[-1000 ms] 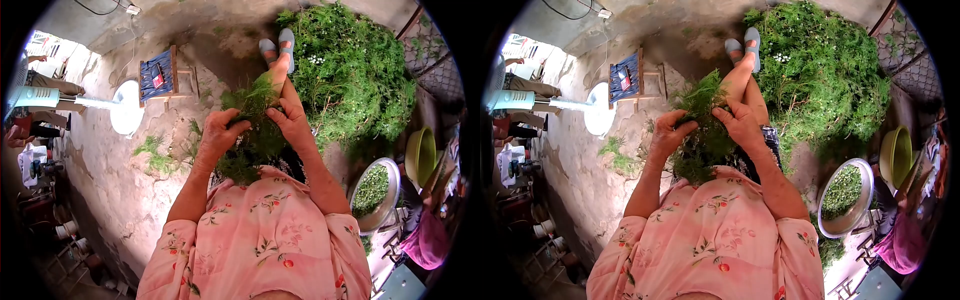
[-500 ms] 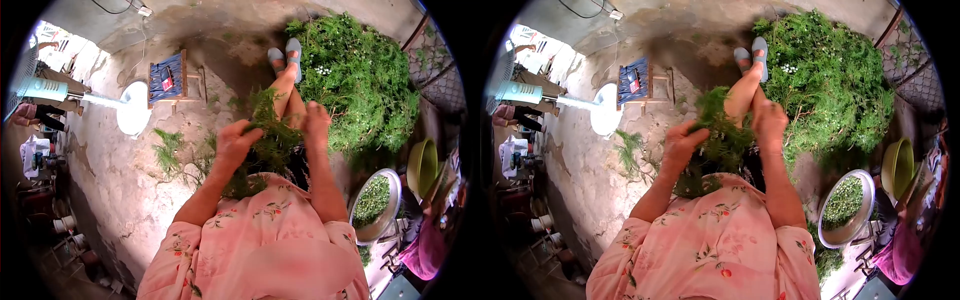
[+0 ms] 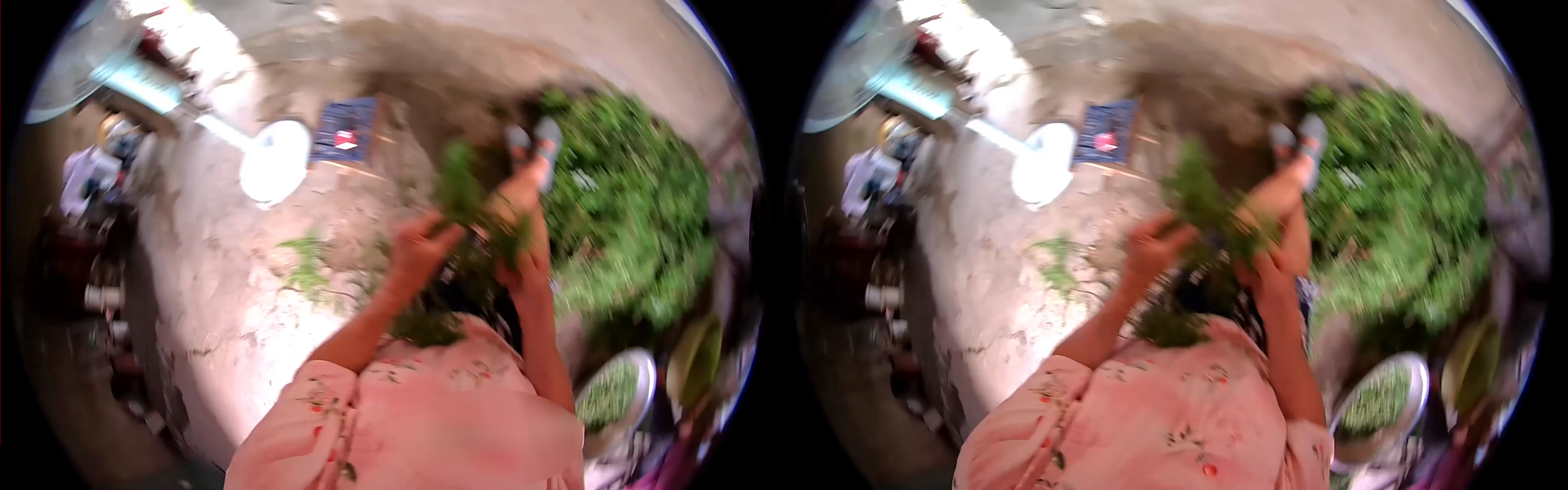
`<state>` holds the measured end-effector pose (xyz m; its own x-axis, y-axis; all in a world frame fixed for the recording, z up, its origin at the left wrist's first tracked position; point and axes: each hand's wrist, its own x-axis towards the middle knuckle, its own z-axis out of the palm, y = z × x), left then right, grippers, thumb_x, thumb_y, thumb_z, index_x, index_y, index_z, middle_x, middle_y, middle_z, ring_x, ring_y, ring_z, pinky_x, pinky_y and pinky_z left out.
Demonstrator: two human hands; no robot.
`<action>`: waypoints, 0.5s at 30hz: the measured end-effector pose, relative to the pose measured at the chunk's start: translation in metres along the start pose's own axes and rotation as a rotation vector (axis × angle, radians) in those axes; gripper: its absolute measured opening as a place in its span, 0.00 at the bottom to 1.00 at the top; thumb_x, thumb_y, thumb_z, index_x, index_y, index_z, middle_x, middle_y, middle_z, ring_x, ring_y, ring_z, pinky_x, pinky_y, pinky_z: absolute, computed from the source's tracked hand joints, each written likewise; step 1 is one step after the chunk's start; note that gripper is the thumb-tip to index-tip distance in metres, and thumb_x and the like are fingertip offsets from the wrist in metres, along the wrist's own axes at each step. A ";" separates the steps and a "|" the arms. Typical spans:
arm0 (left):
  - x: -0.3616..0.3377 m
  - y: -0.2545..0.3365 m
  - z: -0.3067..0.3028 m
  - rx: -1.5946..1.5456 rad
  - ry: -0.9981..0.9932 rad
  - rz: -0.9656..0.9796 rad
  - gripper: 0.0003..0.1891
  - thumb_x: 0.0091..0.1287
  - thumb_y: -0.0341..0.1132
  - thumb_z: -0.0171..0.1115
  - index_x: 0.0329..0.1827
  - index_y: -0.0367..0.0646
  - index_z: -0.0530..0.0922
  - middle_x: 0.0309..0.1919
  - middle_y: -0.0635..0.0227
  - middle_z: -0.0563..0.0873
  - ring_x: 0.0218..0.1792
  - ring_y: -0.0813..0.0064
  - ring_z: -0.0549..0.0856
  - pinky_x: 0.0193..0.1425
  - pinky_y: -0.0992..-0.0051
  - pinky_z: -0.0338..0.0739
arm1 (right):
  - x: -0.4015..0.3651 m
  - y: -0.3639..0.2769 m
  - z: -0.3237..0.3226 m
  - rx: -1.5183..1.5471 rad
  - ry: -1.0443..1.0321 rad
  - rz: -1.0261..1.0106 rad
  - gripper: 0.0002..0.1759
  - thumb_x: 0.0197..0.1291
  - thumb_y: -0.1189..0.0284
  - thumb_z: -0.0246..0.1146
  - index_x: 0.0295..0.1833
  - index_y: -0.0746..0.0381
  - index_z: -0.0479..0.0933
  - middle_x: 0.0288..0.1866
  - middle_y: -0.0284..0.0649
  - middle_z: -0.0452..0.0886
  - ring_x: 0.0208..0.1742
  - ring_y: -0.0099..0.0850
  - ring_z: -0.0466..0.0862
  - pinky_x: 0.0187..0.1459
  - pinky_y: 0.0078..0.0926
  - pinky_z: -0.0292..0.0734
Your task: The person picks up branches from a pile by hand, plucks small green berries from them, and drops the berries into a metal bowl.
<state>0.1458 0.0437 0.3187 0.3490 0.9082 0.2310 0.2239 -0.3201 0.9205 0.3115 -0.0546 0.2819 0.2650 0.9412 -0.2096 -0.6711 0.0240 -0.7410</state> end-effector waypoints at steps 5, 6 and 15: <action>-0.004 0.000 0.002 0.306 -0.077 0.160 0.09 0.49 0.35 0.66 0.22 0.42 0.75 0.15 0.59 0.75 0.24 0.55 0.78 0.30 0.65 0.71 | -0.005 0.007 -0.004 -0.132 0.050 -0.013 0.22 0.60 0.68 0.59 0.59 0.63 0.67 0.48 0.36 0.76 0.42 0.24 0.78 0.34 0.21 0.76; -0.004 0.001 0.000 0.321 -0.043 0.170 0.09 0.49 0.35 0.66 0.22 0.42 0.75 0.15 0.59 0.75 0.24 0.55 0.78 0.30 0.65 0.71 | -0.008 0.003 0.000 -0.151 0.132 -0.025 0.22 0.60 0.69 0.59 0.59 0.63 0.67 0.48 0.35 0.76 0.43 0.25 0.78 0.37 0.24 0.77; -0.015 -0.011 0.004 0.254 -0.243 -0.020 0.14 0.52 0.43 0.63 0.28 0.39 0.76 0.19 0.54 0.78 0.27 0.53 0.79 0.37 0.61 0.72 | -0.009 0.003 0.025 -0.486 0.363 0.151 0.24 0.56 0.63 0.65 0.56 0.59 0.70 0.47 0.32 0.74 0.41 0.22 0.73 0.30 0.20 0.71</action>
<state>0.1421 0.0319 0.3039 0.5421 0.8340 0.1033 0.4416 -0.3873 0.8093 0.2894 -0.0543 0.2977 0.4674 0.7460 -0.4744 -0.3499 -0.3366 -0.8742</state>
